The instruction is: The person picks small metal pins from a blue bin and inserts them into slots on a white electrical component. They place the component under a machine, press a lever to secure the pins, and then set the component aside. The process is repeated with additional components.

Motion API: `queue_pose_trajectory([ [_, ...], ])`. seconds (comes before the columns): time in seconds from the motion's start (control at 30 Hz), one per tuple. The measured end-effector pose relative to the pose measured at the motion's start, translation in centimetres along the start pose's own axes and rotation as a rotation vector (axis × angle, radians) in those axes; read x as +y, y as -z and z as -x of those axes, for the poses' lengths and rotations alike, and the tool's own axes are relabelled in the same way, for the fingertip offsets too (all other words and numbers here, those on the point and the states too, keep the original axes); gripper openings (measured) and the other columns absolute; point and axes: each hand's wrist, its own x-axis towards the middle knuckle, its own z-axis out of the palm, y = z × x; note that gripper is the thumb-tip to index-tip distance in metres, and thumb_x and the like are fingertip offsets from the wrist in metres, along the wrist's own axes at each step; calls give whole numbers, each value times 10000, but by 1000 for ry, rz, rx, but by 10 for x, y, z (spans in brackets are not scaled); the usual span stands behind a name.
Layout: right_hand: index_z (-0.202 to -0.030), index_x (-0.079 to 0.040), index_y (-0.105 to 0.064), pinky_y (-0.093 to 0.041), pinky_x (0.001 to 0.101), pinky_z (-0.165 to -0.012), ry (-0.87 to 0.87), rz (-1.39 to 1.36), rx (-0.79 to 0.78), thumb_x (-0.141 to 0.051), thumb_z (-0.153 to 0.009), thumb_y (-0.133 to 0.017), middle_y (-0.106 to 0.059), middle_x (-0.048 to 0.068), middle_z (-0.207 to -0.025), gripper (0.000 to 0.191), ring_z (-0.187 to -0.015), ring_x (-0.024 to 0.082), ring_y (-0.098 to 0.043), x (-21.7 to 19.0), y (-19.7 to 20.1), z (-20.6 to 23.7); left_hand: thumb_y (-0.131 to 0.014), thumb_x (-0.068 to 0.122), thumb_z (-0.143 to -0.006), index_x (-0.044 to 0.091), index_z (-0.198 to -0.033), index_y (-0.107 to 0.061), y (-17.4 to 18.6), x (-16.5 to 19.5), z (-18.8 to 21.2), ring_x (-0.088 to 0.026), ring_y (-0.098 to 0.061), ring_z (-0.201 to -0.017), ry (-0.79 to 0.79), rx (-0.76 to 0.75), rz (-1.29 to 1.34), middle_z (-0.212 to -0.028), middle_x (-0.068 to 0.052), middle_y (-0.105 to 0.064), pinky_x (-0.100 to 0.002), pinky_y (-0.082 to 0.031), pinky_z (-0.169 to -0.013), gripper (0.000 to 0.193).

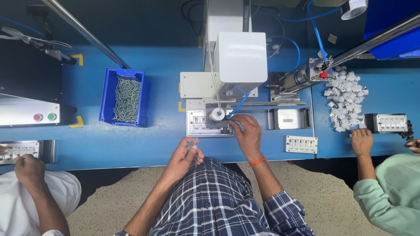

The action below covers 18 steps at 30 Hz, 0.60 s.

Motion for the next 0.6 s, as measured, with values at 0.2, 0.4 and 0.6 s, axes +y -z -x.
queue_pose_trajectory([
  [0.2, -888, -54, -751, -469, 435, -831, 57, 235, -114, -112, -811, -781, -742, 91, -941, 101, -922, 298, -668, 21, -19, -4, -437, 147, -1068, 2, -1177, -526, 4, -12, 1, -155, -686, -830, -42, 24, -16, -933, -108, -710, -310, -597, -751, 203],
  [0.4, -843, -57, -766, -486, 444, -837, -19, 310, -228, -104, -773, -785, -754, 108, -905, 86, -906, 307, -690, 12, -17, -21, -465, 155, -1086, -18, -1168, -619, 1, -10, 0, -153, -661, -865, -40, 48, 35, -970, -107, -692, -302, -578, -802, 245],
  [0.6, -983, -60, -786, -576, 359, -765, -82, 4, -75, -164, -887, -782, -773, 87, -973, 141, -871, 229, -735, -37, 26, 0, -514, 153, -1050, 5, -1187, -635, -2, 3, 3, -145, -669, -831, 26, 16, 66, -942, -93, -703, -294, -585, -763, 234],
])
